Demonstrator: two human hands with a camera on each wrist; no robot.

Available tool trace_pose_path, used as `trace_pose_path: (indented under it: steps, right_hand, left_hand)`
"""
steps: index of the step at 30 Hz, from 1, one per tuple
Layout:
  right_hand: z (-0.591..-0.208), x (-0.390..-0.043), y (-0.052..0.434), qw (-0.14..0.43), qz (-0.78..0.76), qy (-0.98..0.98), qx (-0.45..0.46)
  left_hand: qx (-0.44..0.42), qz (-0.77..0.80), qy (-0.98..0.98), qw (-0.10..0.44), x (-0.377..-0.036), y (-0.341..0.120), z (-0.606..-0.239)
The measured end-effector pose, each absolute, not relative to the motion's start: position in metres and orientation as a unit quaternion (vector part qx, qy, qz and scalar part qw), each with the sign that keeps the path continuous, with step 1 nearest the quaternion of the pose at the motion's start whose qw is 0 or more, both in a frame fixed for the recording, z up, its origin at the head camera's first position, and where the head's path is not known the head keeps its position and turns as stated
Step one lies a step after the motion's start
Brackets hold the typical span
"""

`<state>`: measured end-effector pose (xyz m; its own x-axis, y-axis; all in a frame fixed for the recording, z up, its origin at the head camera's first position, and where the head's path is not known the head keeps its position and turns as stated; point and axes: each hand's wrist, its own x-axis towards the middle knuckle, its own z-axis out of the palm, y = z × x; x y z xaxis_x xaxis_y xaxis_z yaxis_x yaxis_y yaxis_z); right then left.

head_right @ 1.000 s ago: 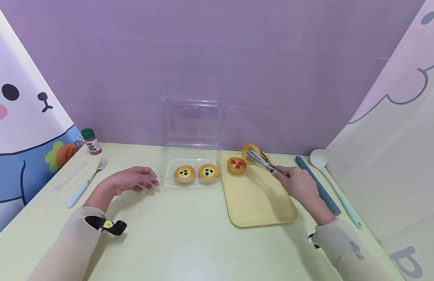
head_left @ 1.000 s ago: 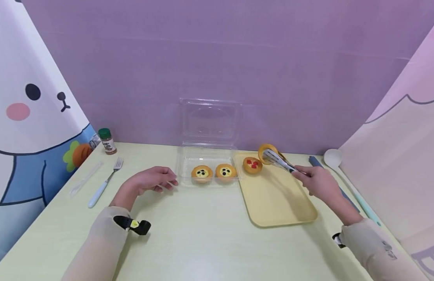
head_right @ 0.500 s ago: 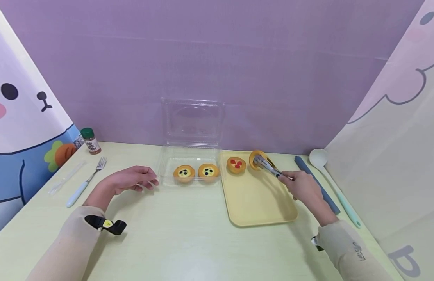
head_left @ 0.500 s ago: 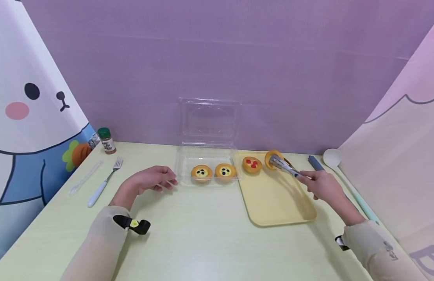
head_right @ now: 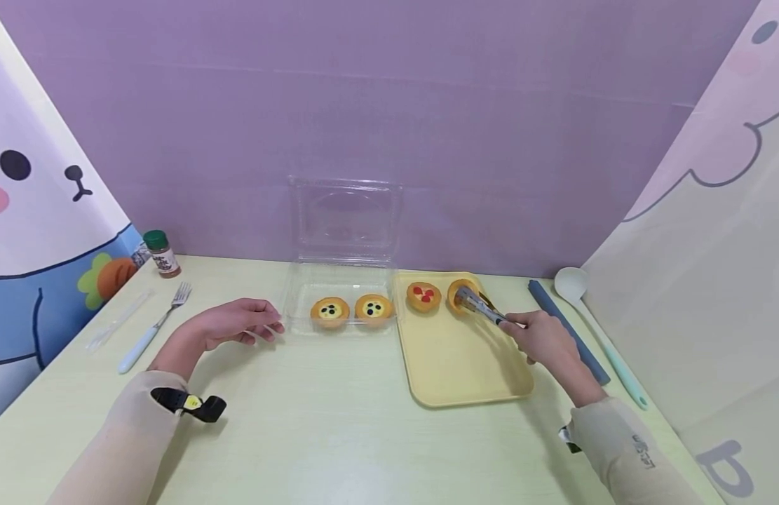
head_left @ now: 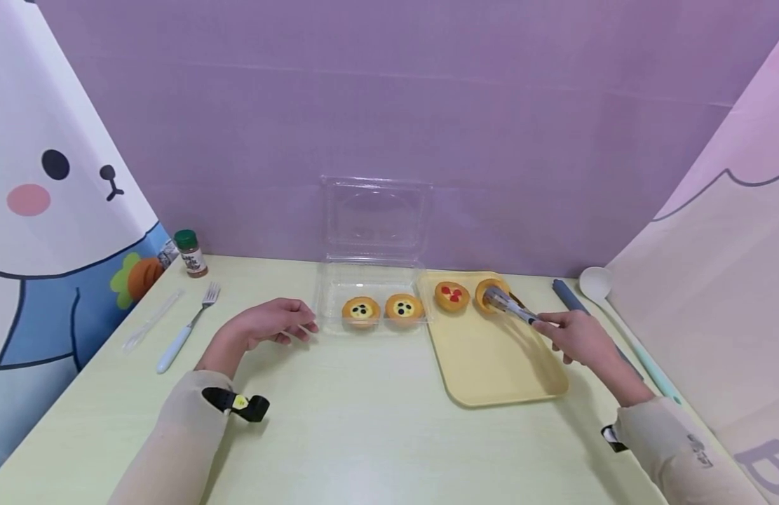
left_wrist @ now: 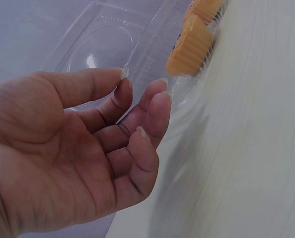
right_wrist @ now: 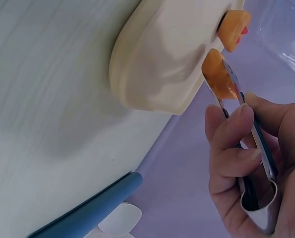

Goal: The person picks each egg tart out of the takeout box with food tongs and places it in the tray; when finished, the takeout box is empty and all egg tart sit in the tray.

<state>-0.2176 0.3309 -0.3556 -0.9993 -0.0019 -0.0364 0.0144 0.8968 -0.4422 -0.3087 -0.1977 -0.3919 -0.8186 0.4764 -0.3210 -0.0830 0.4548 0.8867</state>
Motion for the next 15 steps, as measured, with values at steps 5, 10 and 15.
trace_pose_path:
  steps: [5, 10, 15]
  right_hand:
    - [-0.357, -0.2177, 0.3302, 0.032, -0.24, 0.97, 0.011]
    - [-0.3588, -0.2177, 0.3293, 0.037, -0.238, 0.971, 0.018]
    - [-0.3588, -0.2179, 0.3289, 0.038, -0.241, 0.97, 0.019]
  left_hand:
    - [0.124, 0.509, 0.805, 0.277, -0.3081, -0.1984, -0.3919]
    - [0.124, 0.509, 0.805, 0.276, -0.3083, -0.1985, -0.3921]
    - [0.124, 0.509, 0.806, 0.276, -0.3087, -0.1985, -0.3922]
